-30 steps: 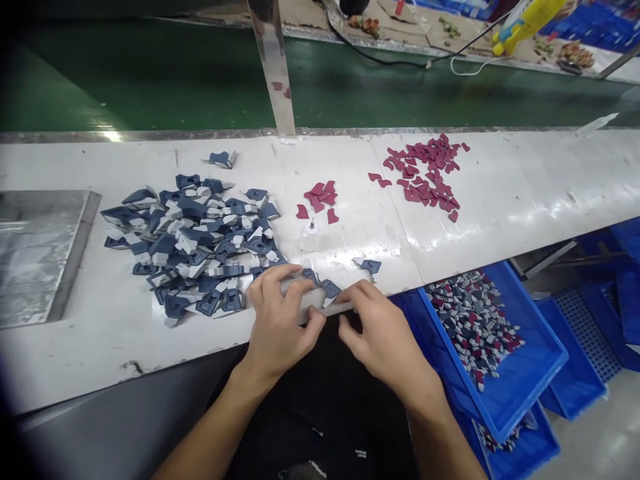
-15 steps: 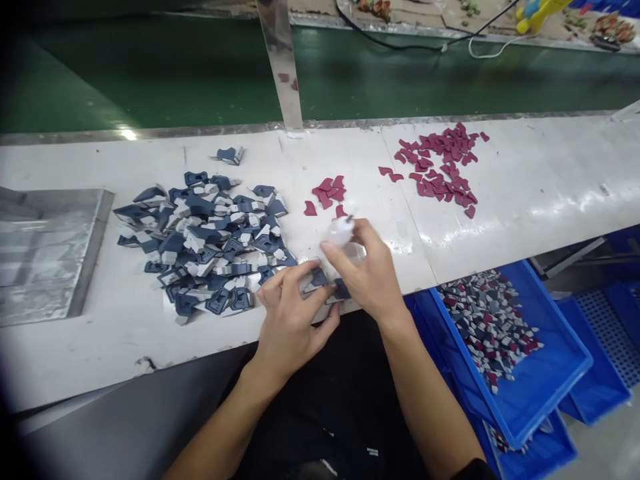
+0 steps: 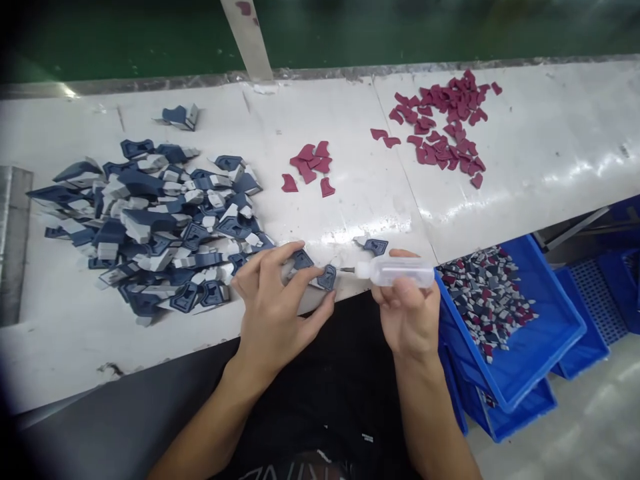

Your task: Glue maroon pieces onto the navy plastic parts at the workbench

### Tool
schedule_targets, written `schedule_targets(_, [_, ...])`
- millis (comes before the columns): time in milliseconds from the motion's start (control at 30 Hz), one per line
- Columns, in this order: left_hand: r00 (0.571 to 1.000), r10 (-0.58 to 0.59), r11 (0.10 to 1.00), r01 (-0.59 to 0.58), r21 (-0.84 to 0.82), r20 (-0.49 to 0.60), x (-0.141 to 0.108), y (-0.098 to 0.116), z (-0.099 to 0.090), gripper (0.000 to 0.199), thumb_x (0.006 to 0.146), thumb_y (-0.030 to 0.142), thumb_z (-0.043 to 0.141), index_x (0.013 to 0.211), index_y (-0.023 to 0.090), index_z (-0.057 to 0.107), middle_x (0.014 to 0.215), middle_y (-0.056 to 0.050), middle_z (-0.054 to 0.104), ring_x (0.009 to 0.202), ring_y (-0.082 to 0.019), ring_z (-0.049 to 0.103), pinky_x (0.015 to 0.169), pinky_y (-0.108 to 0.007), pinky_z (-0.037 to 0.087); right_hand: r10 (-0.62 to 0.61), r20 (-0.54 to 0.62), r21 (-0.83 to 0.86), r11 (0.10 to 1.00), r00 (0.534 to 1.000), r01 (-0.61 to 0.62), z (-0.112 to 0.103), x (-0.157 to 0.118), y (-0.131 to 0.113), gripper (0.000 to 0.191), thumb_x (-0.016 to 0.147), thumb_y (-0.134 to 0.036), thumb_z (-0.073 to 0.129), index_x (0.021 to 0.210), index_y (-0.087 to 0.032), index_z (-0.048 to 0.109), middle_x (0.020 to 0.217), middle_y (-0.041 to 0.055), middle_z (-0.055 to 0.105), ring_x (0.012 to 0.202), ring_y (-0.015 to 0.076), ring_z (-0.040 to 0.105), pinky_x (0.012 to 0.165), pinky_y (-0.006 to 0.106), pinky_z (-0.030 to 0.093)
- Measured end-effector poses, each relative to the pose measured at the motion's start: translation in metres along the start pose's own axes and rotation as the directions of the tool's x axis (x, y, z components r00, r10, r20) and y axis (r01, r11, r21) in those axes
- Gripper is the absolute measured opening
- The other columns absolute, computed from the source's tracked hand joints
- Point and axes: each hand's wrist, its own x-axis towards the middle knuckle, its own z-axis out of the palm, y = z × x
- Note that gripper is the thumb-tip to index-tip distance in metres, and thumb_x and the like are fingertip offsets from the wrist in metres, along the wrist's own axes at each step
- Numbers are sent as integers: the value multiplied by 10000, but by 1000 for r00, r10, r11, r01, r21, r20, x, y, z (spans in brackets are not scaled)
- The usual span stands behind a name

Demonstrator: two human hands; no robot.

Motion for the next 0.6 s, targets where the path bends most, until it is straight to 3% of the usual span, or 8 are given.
schedule_targets(100, [1000, 5, 1000, -5, -18, 15, 0, -2, -2, 169, 968, 330, 834, 1065, 215, 757, 1496, -182, 657, 1387, -406, 512, 1100, -567, 426, -54, -59, -38, 998, 997, 52, 8, 3, 4, 441, 933, -671, 792, 992, -245, 693, 572, -96, 415, 402, 104, 361, 381, 264, 333])
schedule_targets(200, [1000, 4, 1000, -3, -23, 19, 0, -3, -2, 202, 960, 362, 857, 1066, 222, 759, 1502, -172, 663, 1385, -403, 515, 1113, -580, 429, -148, -77, -180, 975, 986, 132, 15, -1, 10, 377, 1024, -622, 715, 970, -258, 636, 608, -65, 521, 413, 137, 482, 367, 285, 389])
schedule_targets(367, [1000, 4, 1000, -3, -28, 10, 0, -3, -2, 208, 952, 365, 871, 1067, 235, 757, 1492, -156, 681, 1378, -393, 528, 1118, -586, 442, -247, -93, -353, 914, 965, 200, 18, -6, 17, 328, 1037, -576, 721, 980, -269, 622, 689, -33, 531, 476, 141, 481, 407, 300, 376])
schedule_targets(600, [999, -13, 999, 14, -30, 30, 1, -3, -4, 210, 954, 373, 870, 1085, 271, 741, 1513, -130, 677, 1388, -388, 540, 1105, -600, 464, -295, -58, -477, 848, 954, 233, 16, -8, 19, 316, 1045, -576, 703, 1005, -271, 630, 810, 18, 603, 612, 191, 598, 552, 367, 519])
